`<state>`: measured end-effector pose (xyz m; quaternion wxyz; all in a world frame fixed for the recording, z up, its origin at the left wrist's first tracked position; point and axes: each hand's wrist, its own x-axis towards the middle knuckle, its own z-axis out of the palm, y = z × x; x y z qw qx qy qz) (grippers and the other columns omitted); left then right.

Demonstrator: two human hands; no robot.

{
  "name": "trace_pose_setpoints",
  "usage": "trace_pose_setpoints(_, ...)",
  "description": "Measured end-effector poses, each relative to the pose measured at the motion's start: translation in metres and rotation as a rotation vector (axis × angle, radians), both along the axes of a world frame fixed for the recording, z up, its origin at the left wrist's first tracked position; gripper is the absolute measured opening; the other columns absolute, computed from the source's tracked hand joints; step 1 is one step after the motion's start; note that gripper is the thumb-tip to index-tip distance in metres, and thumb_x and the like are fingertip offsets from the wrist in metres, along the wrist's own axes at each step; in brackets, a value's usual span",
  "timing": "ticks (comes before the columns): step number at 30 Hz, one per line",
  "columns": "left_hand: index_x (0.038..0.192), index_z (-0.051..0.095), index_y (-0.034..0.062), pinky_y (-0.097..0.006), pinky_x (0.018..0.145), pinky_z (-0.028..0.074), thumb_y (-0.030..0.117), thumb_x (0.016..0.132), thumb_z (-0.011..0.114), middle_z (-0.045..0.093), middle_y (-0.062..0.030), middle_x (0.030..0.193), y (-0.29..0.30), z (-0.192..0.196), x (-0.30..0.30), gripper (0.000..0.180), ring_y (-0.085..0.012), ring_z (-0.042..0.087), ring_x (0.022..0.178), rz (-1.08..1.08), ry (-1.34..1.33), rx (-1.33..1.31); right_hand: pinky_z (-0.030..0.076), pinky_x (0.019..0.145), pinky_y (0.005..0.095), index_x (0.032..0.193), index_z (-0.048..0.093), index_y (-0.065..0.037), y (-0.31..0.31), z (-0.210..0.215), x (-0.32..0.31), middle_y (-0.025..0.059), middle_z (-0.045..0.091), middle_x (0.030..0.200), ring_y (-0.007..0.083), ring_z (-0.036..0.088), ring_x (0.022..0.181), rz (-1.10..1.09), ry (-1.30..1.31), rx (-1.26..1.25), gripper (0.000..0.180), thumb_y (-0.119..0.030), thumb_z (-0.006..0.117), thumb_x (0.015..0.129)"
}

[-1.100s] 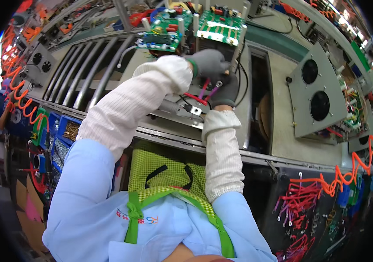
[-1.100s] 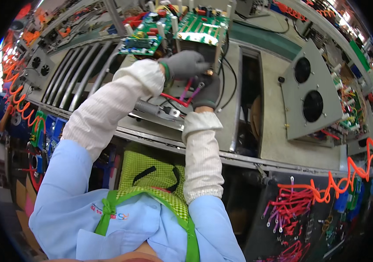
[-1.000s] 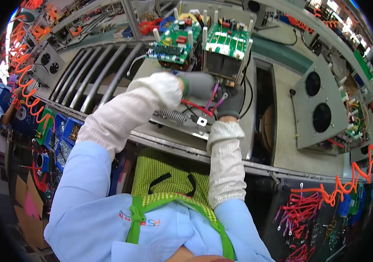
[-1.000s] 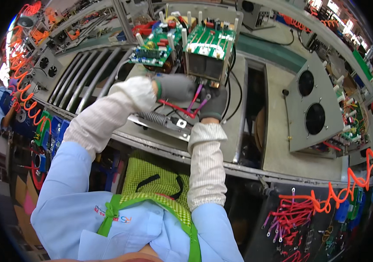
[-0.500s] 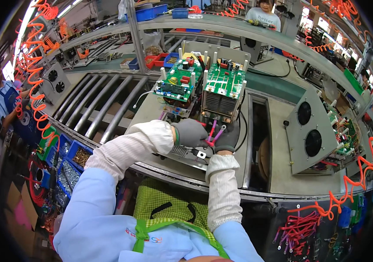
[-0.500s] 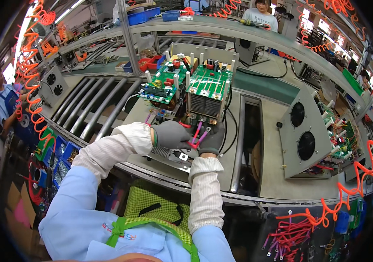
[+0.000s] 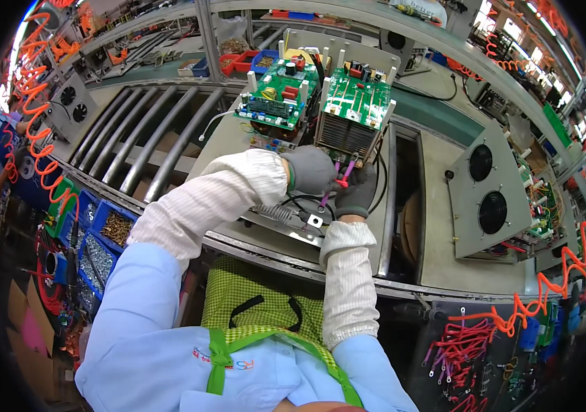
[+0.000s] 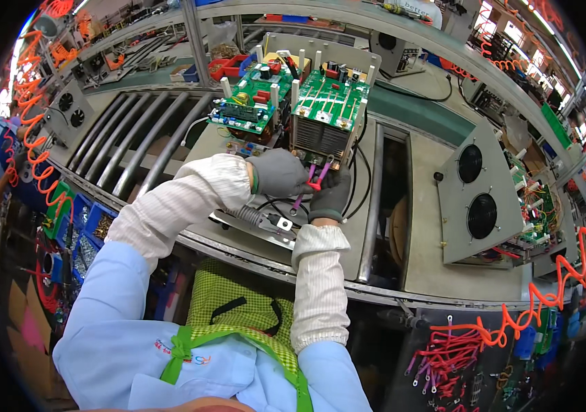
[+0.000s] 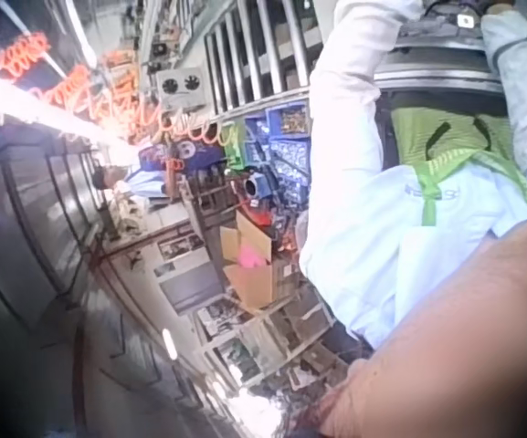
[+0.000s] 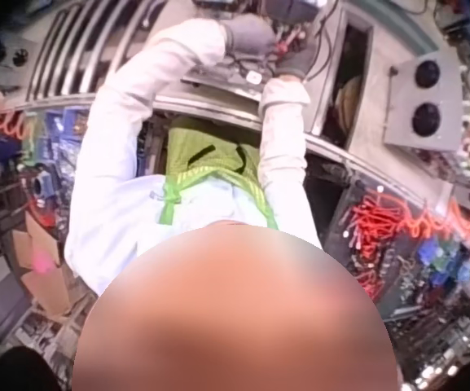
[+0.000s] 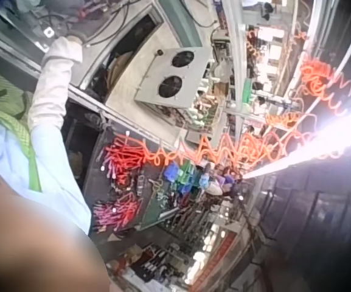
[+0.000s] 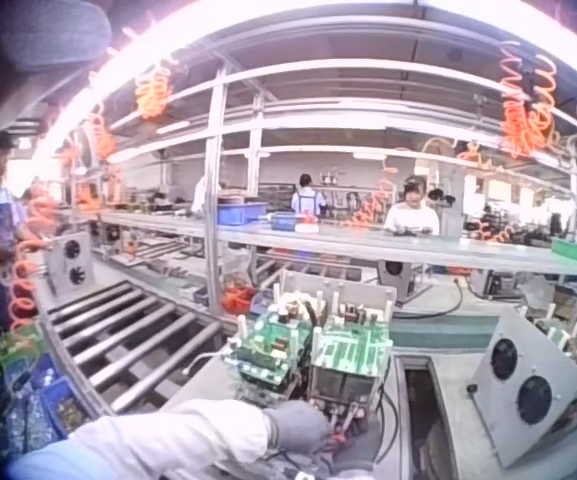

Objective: The person assembles an electronic device on a workbench, using a wrench to tighten components and a power drill to secure parts. They handle various wires and small hardware items from nearby bins, connecting them to a circuit board and a metal chassis.

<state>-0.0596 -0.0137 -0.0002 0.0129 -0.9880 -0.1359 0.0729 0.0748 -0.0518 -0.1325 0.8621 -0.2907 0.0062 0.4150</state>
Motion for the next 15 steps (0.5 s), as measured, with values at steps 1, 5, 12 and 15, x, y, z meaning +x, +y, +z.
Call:
trace_pose_setpoints(1, 0.083, 0.068, 0.0076, -0.048, 0.066, 0.049, 0.048, 0.093, 0.043, 0.066, -0.0152, 0.076, 0.004, -0.003, 0.000, 0.049, -0.0356, 0.064, 0.074, -0.030, -0.017, 0.002, 0.047, 0.069, 0.0372, 0.099, 0.060, -0.009, -0.002, -0.001, -0.001, 0.0068, 0.059, 0.091, 0.0234, 0.056, 0.081, 0.039, -0.014, 0.004, 0.036, -0.043, 0.058, 0.086)
trace_pose_setpoints(5, 0.088, 0.068, 0.0080, -0.048, 0.067, 0.049, 0.048, 0.094, 0.041, 0.066, -0.0146, 0.078, 0.004, -0.002, 0.016, 0.049, -0.0358, 0.064, 0.076, -0.088, 0.084, 0.026, 0.046, 0.054, 0.0317, 0.095, 0.061, -0.013, 0.000, -0.015, 0.011, 0.0038, 0.060, 0.085, 0.0203, 0.057, 0.071, 0.088, -0.074, -0.010, 0.032, -0.043, 0.056, 0.085)
trace_pose_setpoints(12, 0.096, 0.067, 0.0086, -0.048, 0.069, 0.050, 0.047, 0.093, 0.043, 0.068, -0.0145, 0.086, 0.006, 0.002, 0.032, 0.046, -0.0353, 0.065, 0.080, -0.111, 0.285, 0.072, 0.048, 0.079, 0.0366, 0.100, 0.062, -0.011, -0.007, 0.001, 0.002, 0.0067, 0.063, 0.096, 0.0232, 0.059, 0.088, 0.095, -0.100, 0.002, 0.033, -0.040, 0.053, 0.088)
trace_pose_setpoints(15, 0.093, 0.069, 0.0086, -0.047, 0.071, 0.051, 0.038, 0.088, 0.051, 0.069, -0.0139, 0.089, 0.006, -0.001, 0.037, 0.035, -0.0346, 0.066, 0.082, -0.134, 0.339, 0.109, 0.047, 0.085, 0.0372, 0.106, 0.061, -0.010, -0.011, 0.004, -0.002, 0.0084, 0.064, 0.103, 0.0247, 0.060, 0.096, 0.133, -0.083, -0.023, 0.037, -0.041, 0.051, 0.090)
